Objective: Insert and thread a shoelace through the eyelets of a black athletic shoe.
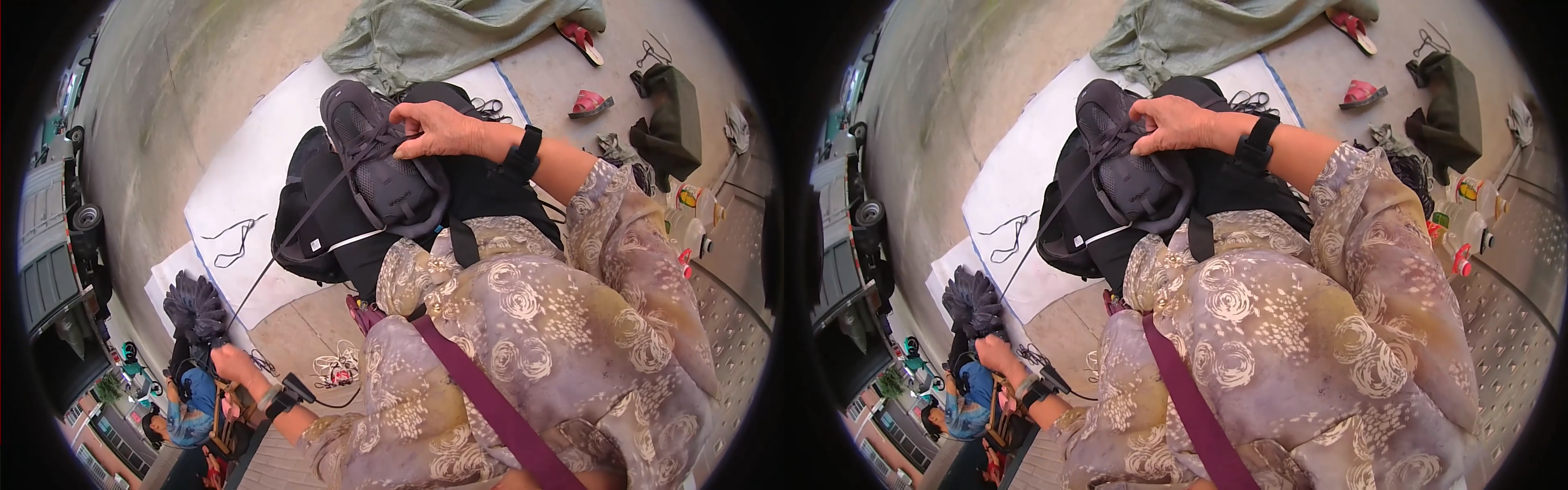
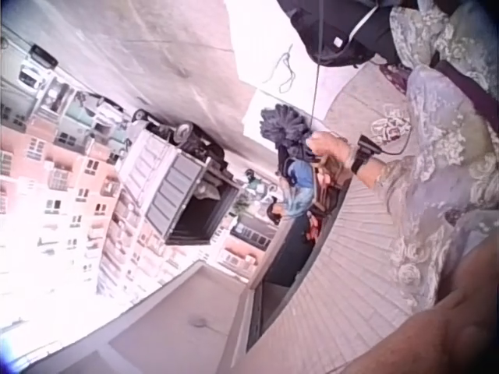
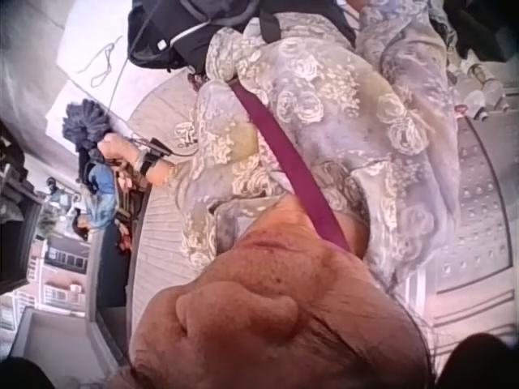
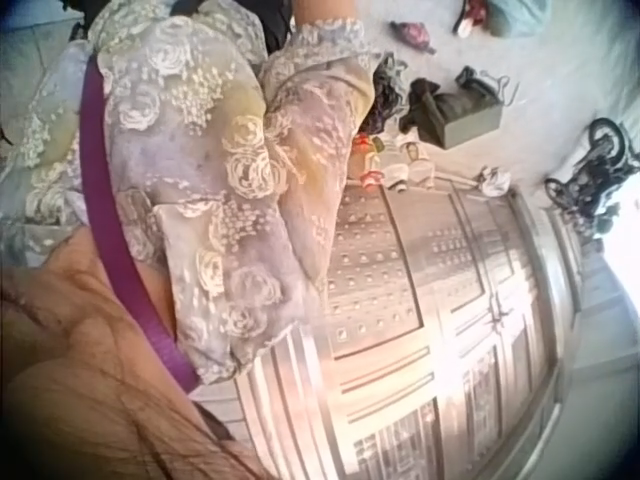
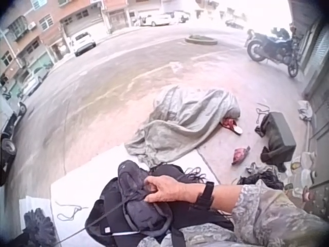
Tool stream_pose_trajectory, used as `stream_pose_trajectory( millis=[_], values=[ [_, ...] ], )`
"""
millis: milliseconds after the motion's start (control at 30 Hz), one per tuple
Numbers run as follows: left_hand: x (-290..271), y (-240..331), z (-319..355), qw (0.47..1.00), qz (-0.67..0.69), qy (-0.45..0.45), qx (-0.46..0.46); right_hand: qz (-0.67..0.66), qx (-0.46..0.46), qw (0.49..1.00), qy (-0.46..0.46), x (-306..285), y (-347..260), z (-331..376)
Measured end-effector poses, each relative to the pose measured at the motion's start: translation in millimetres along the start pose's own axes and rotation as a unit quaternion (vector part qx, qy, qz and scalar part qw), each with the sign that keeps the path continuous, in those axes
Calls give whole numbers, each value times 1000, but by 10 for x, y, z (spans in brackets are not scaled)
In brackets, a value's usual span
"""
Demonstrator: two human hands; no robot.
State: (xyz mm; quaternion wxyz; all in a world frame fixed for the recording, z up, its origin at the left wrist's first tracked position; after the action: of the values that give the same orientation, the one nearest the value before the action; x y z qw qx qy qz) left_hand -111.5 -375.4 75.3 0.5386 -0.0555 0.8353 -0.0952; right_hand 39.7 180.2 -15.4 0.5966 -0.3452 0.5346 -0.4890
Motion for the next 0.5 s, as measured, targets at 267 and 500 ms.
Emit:
stream_pose_trajectory(
  millis=[267,500],
  values=[
    [-604,-734,-349,609,715,-29,-341,-252,72,955,-141,-584,-595,694],
    [-1747,-127,-1532,370,926,-68,27,-432,-246,847,189,-2007,-1341,1612]
  ],
)
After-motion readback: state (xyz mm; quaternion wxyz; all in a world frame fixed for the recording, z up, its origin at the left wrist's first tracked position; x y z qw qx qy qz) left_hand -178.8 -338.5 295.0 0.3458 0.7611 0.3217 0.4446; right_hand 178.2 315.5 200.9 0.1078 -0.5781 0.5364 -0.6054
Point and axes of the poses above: each hand's wrist, its own z-axis away from the middle knuckle, its own x-axis out of the palm, y = z × x, the point moved 5 cm from there along -z, towards the middle knuckle, and after that the axes turned 9 degrees about -z, right-handed, at the moved point
